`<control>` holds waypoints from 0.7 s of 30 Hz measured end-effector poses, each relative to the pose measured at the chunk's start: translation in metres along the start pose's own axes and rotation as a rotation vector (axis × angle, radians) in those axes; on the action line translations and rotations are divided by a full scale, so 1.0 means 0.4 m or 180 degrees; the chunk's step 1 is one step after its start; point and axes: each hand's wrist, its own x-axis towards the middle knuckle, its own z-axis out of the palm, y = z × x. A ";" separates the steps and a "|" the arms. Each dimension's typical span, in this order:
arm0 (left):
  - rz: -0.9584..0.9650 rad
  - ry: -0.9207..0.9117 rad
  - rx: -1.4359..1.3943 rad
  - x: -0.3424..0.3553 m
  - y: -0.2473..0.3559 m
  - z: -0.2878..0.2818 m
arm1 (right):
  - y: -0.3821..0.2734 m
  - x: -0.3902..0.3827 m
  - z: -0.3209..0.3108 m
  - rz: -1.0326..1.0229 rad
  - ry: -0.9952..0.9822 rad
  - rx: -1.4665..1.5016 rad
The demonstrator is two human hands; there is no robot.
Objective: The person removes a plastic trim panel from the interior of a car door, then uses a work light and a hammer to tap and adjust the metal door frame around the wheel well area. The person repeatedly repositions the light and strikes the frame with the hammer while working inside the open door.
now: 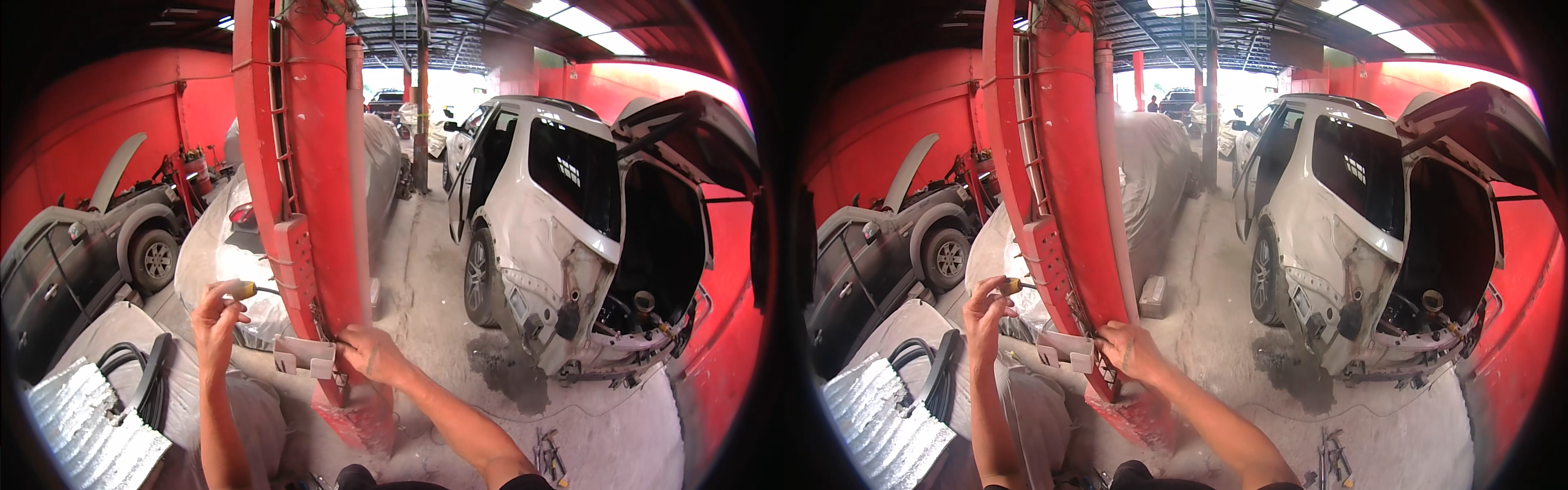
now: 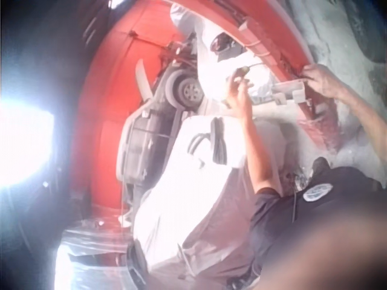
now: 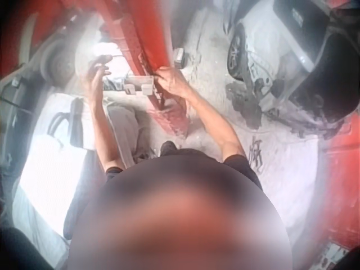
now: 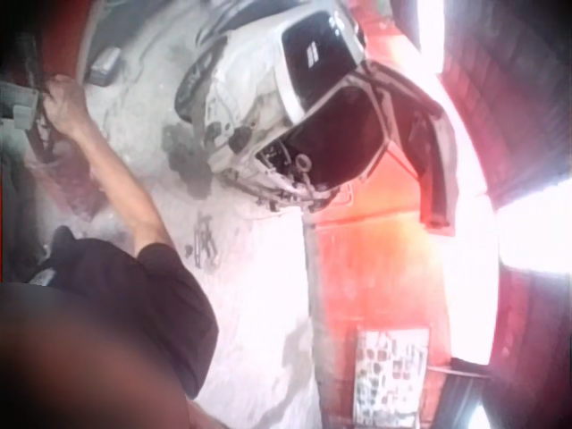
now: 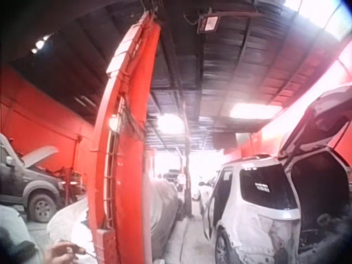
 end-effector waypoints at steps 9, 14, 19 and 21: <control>0.0172 0.0254 0.0525 0.044 -0.099 -0.058 | -0.067 0.111 -0.038 -0.0103 -0.0251 -0.0216; -0.0066 0.0534 -0.1846 0.096 -0.159 -0.046 | -0.079 0.119 -0.031 0.0805 -0.0616 0.0194; -0.0757 0.0117 -0.3878 0.136 -0.159 0.036 | -0.106 0.114 -0.023 0.0680 -0.0560 -0.0351; -0.1192 0.0062 -0.4113 0.147 -0.128 0.065 | -0.123 0.115 -0.021 0.0902 -0.0639 -0.1101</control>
